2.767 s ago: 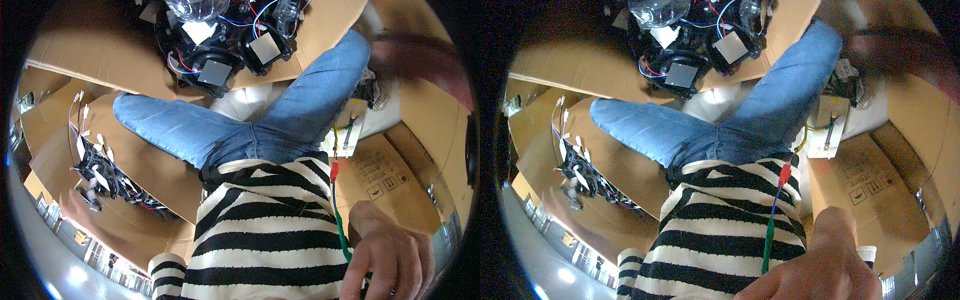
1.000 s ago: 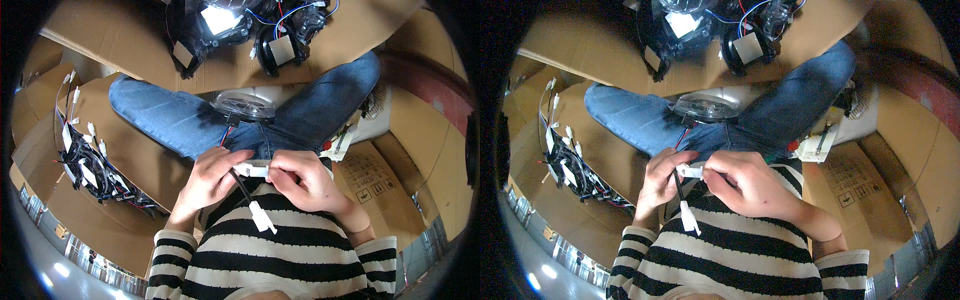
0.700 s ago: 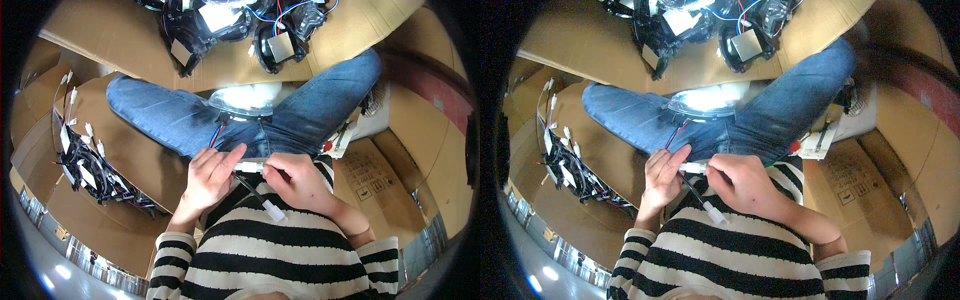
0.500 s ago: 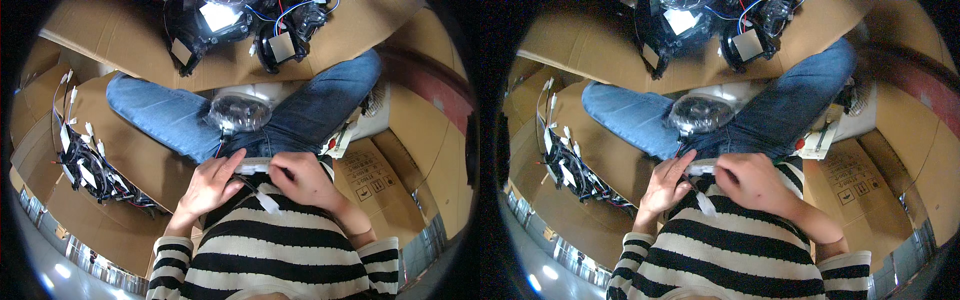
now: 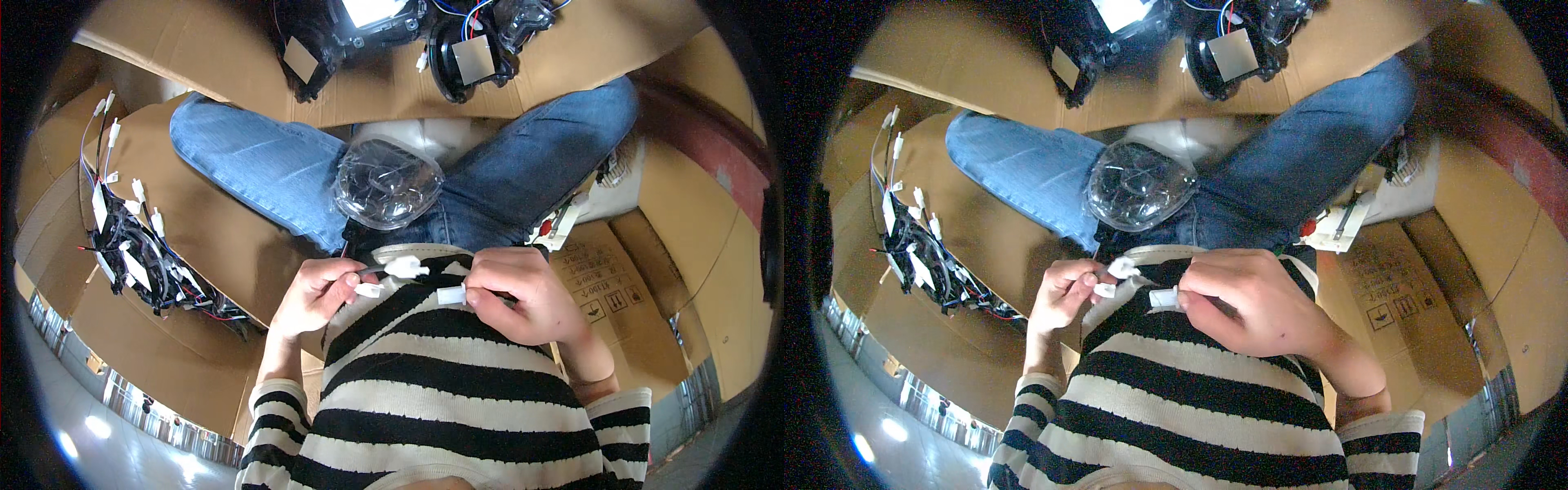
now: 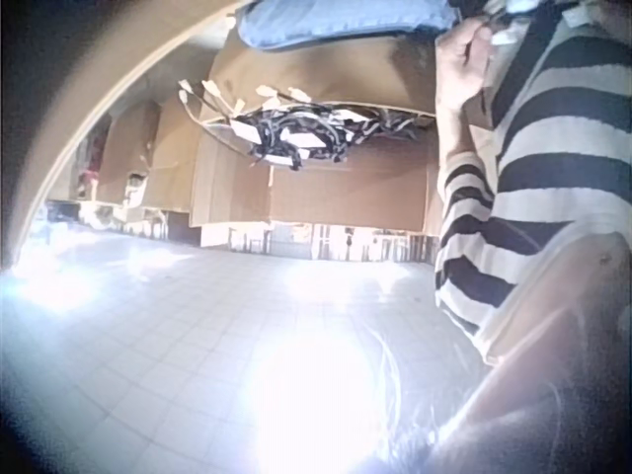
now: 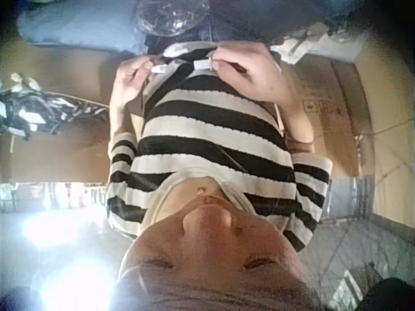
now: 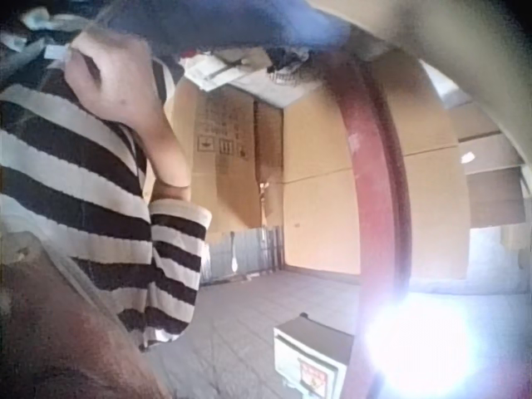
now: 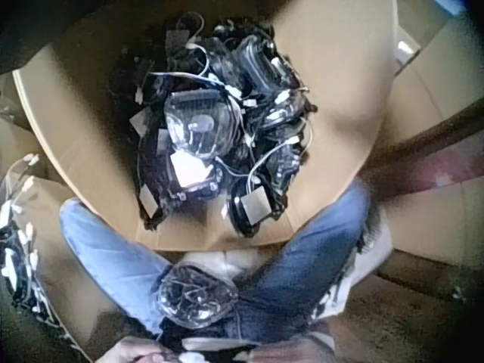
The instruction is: The person connects wiring harnesses to automotive light housings by hand, joining the connectors.
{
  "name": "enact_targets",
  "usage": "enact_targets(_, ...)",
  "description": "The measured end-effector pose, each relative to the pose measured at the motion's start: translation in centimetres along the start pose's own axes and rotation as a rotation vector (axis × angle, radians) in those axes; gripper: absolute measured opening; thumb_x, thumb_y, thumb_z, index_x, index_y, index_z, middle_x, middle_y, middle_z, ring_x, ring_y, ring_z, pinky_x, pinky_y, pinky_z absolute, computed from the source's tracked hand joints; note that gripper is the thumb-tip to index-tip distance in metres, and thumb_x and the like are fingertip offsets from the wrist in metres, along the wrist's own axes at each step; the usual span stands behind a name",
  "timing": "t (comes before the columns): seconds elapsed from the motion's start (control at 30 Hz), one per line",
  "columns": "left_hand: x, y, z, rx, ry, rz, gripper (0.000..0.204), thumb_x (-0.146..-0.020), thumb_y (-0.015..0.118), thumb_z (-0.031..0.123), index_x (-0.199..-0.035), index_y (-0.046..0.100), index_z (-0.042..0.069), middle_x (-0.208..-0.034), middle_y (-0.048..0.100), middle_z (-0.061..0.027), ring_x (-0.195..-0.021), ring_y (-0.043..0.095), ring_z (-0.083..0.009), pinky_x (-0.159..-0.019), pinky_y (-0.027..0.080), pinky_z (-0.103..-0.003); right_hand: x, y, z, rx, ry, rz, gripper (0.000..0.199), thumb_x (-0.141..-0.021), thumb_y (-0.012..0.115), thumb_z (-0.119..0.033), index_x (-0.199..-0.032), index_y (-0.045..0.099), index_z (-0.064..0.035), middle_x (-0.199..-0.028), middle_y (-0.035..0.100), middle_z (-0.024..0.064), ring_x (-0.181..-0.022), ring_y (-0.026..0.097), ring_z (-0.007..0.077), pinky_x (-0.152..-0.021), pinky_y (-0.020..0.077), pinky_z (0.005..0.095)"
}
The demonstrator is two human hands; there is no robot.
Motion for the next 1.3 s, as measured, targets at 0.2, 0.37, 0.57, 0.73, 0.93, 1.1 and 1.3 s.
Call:
enact_targets(0.2, -0.8, -0.7, -0.2, -0.030, 0.004, -0.109, 0.018, -0.084, 0.049, 0.014, -0.091, 0.060, 0.001, -0.078, 0.062, -0.0098, -0.067, 0.058, -0.0152, -0.060, 0.045, -0.025, -0.5, -0.1, -0.1, 0.041, -0.082, 0.002, 0.003, -0.070, 0.054, 0.001, -0.068, 0.052, 0.0008, -0.068, 0.053, 0.0101, -0.051, 0.046, 0.0197, -0.047, 0.0374, 0.0281)
enact_targets(0.37, -0.9, 0.0, 0.1, 0.040, 0.040, -0.034, 0.015, -0.080, 0.054, 0.009, -0.091, 0.060, 0.000, -0.078, 0.062, -0.0091, -0.067, 0.058, -0.0150, -0.061, 0.045, -0.025, -1.2, 1.9, 0.1, 0.232, -0.205, -0.017, 0.010, -0.069, 0.059, -0.005, -0.075, 0.052, -0.0008, -0.096, 0.053, 0.0136, -0.070, 0.056, 0.0240, -0.062, 0.0461, 0.0317)
enact_targets(0.57, -0.9, 0.3, 0.8, -0.248, 0.181, -0.054, 0.016, -0.072, 0.061, 0.004, -0.088, 0.060, 0.001, -0.075, 0.061, -0.0077, -0.064, 0.057, -0.0147, -0.059, 0.045, -0.025, -0.9, 3.2, 1.2, 0.140, -0.156, 0.052, 0.009, -0.070, 0.058, -0.003, -0.076, 0.053, 0.0010, -0.096, 0.055, 0.0149, -0.079, 0.057, 0.0268, -0.067, 0.0465, 0.0319)
enact_targets(0.73, -0.4, -0.1, 0.0, -0.051, 0.086, 0.036, 0.011, -0.076, 0.058, 0.006, -0.085, 0.059, 0.000, -0.071, 0.060, -0.0076, -0.060, 0.055, -0.0154, -0.054, 0.042, -0.027, -1.3, 1.2, 1.1, -0.060, -0.100, 0.066, 0.005, -0.073, 0.053, 0.001, -0.076, 0.055, 0.0042, -0.099, 0.054, 0.0167, -0.073, 0.056, 0.0219, -0.064, 0.0439, 0.0269)
enact_targets(0.93, -0.8, -0.7, 0.4, -0.030, 0.084, -0.090, 0.014, -0.081, 0.054, 0.012, -0.084, 0.060, 0.000, -0.071, 0.060, -0.0066, -0.060, 0.055, -0.0169, -0.055, 0.041, -0.027, -1.0, 0.2, 1.5, 0.007, -0.086, -0.034, 0.003, -0.072, 0.054, 0.001, -0.073, 0.053, 0.0037, -0.079, 0.053, 0.0122, -0.062, 0.052, 0.0207, -0.056, 0.0418, 0.0283)
enact_targets(1.1, -1.2, -1.1, 0.8, 0.020, 0.151, -0.190, 0.016, -0.082, 0.053, 0.015, -0.080, 0.061, 0.001, -0.072, 0.060, -0.0070, -0.060, 0.055, -0.0160, -0.054, 0.041, -0.027, -1.0, 0.0, 1.4, 0.033, -0.106, -0.072, 0.003, -0.071, 0.055, 0.001, -0.073, 0.054, 0.0030, -0.071, 0.051, 0.0113, -0.060, 0.051, 0.0221, -0.052, 0.0404, 0.0294)
enact_targets(1.3, -1.5, -1.2, -0.1, 0.105, 0.111, -0.224, 0.018, -0.082, 0.054, 0.017, -0.080, 0.061, 0.000, -0.068, 0.058, -0.0076, -0.058, 0.053, -0.0147, -0.050, 0.039, -0.026, -0.7, 0.1, 1.6, 0.040, -0.102, -0.057, 0.003, -0.071, 0.056, 0.000, -0.071, 0.053, 0.0018, -0.067, 0.050, 0.0103, -0.058, 0.049, 0.0217, -0.051, 0.0393, 0.0300)
Point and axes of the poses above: each hand's wrist, its own x-axis away from the middle knuckle, its own y-axis out of the palm, z = x × y, the point moved 2 cm from there along -x, towards the middle knuckle
